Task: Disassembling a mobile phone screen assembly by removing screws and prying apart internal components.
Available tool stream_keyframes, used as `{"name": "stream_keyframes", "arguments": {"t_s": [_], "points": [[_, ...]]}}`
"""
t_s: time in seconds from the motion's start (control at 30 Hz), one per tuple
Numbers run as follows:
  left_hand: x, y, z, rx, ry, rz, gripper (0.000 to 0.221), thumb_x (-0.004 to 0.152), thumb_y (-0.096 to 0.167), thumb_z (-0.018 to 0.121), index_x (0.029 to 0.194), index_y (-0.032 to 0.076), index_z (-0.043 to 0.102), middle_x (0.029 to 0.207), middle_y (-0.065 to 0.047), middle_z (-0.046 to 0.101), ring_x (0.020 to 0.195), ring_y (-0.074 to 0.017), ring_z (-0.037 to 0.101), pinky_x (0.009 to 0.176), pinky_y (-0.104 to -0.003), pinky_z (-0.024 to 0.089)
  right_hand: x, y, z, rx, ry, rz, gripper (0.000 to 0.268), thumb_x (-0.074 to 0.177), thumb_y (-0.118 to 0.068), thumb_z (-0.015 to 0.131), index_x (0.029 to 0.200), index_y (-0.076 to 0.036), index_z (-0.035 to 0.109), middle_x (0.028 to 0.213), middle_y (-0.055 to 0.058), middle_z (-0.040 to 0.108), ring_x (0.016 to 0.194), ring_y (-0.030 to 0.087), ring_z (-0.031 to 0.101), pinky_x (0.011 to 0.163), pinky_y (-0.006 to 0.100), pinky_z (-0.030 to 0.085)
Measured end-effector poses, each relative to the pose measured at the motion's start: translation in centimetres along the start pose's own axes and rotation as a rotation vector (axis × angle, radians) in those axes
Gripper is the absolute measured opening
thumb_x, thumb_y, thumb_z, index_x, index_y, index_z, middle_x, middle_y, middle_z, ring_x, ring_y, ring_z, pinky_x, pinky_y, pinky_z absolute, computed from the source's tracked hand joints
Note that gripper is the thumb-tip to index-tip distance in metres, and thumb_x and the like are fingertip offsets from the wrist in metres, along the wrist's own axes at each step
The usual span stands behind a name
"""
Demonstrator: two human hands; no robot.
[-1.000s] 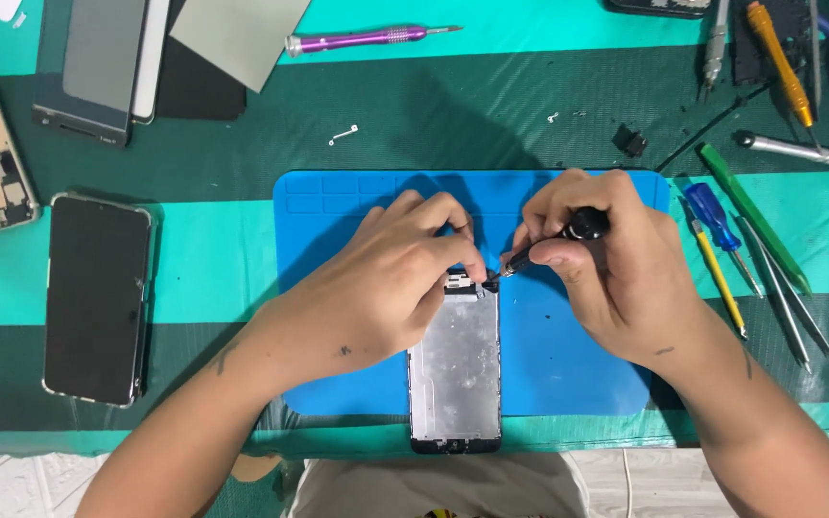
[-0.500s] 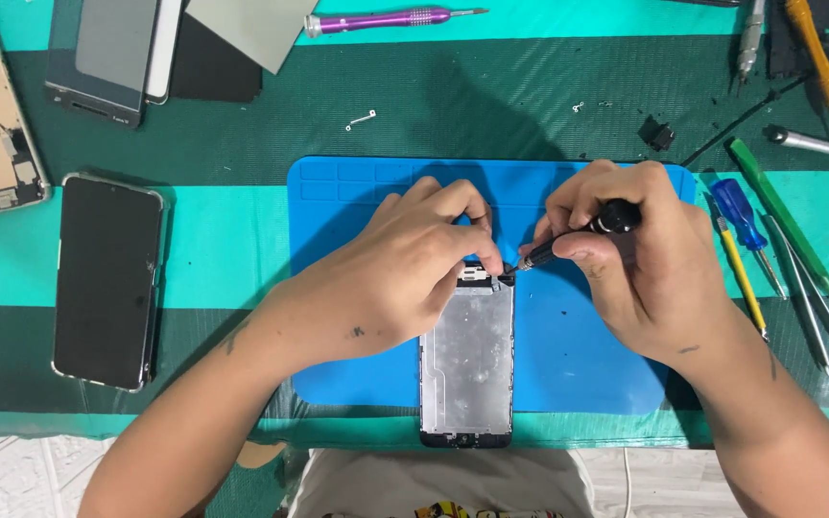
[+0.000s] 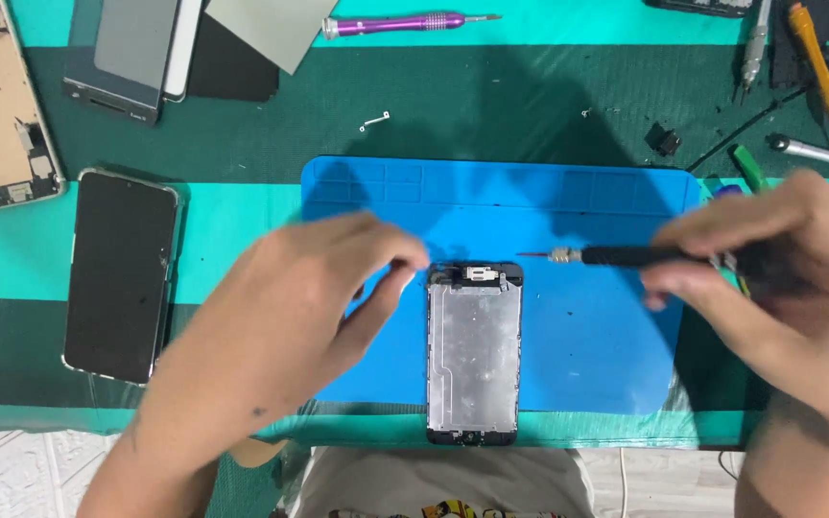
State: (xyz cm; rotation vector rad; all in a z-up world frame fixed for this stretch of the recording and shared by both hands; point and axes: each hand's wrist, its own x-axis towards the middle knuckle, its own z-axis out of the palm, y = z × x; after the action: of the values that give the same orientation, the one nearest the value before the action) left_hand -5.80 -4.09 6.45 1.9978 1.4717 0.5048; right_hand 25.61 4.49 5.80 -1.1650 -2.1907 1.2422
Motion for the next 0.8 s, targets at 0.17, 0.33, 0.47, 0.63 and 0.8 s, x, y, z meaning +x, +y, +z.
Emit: {"name": "stream_keyframes", "arguments": {"t_s": [0.17, 0.33, 0.47, 0.63, 0.8], "points": [[-1.5, -2.0, 3.1, -0.114, -0.054, -0.026, 0.018, 0.099, 0.016, 0.064, 0.117, 0.012, 0.068, 0.115, -0.006, 0.071, 0.096, -0.0255, 0.071, 0.069, -0.041, 0.058, -1.1, 1.6, 2.5, -0.104, -0.07, -0.049, 0.026, 0.083, -0.01, 0.076, 0.106, -0.006, 0.064, 0.11, 0.012, 0.078, 0.081, 0.017, 0.077, 0.077, 0.028, 0.062], [-1.3, -3.1, 4.5, -0.062, -0.048, 0.008, 0.027, 0.098, 0.017, 0.065, 0.124, 0.013, 0.067, 0.127, -0.007, 0.065, 0.095, -0.0243, 0.07, 0.058, -0.039, 0.06, -1.0, 1.1, 5.3, -0.194, -0.147, -0.183, 0.032, 0.097, -0.013, 0.063, 0.126, -0.005, 0.072, 0.111, 0.012, 0.073, 0.094, 0.02, 0.074, 0.081, 0.03, 0.06], [-1.5, -3.7, 4.8, -0.101, -0.003, 0.075, 0.018, 0.098, 0.013, 0.067, 0.115, 0.01, 0.074, 0.126, -0.009, 0.065, 0.102, -0.0253, 0.071, 0.073, -0.04, 0.061, -1.4, 1.7, 6.0, -0.167, -0.124, -0.206, 0.029, 0.099, -0.009, 0.061, 0.127, -0.006, 0.07, 0.111, 0.013, 0.07, 0.084, 0.017, 0.074, 0.075, 0.03, 0.058], [-1.4, -4.0, 5.2, -0.117, 0.031, 0.103, 0.016, 0.098, 0.012, 0.069, 0.11, 0.005, 0.078, 0.123, -0.011, 0.067, 0.099, -0.0262, 0.072, 0.079, -0.04, 0.063, -1.4, 1.7, 6.8, -0.097, -0.136, -0.24, 0.035, 0.101, -0.001, 0.057, 0.135, -0.004, 0.062, 0.115, 0.018, 0.066, 0.088, 0.022, 0.078, 0.075, 0.032, 0.063], [-1.3, -4.4, 5.4, -0.112, 0.037, 0.099, 0.016, 0.096, 0.009, 0.071, 0.11, 0.006, 0.078, 0.119, -0.009, 0.071, 0.102, -0.0266, 0.072, 0.083, -0.041, 0.063, -1.0, 2.1, 7.0, -0.117, -0.104, -0.249, 0.029, 0.1, -0.004, 0.06, 0.128, -0.003, 0.067, 0.111, 0.018, 0.068, 0.081, 0.021, 0.072, 0.071, 0.032, 0.059]]}}
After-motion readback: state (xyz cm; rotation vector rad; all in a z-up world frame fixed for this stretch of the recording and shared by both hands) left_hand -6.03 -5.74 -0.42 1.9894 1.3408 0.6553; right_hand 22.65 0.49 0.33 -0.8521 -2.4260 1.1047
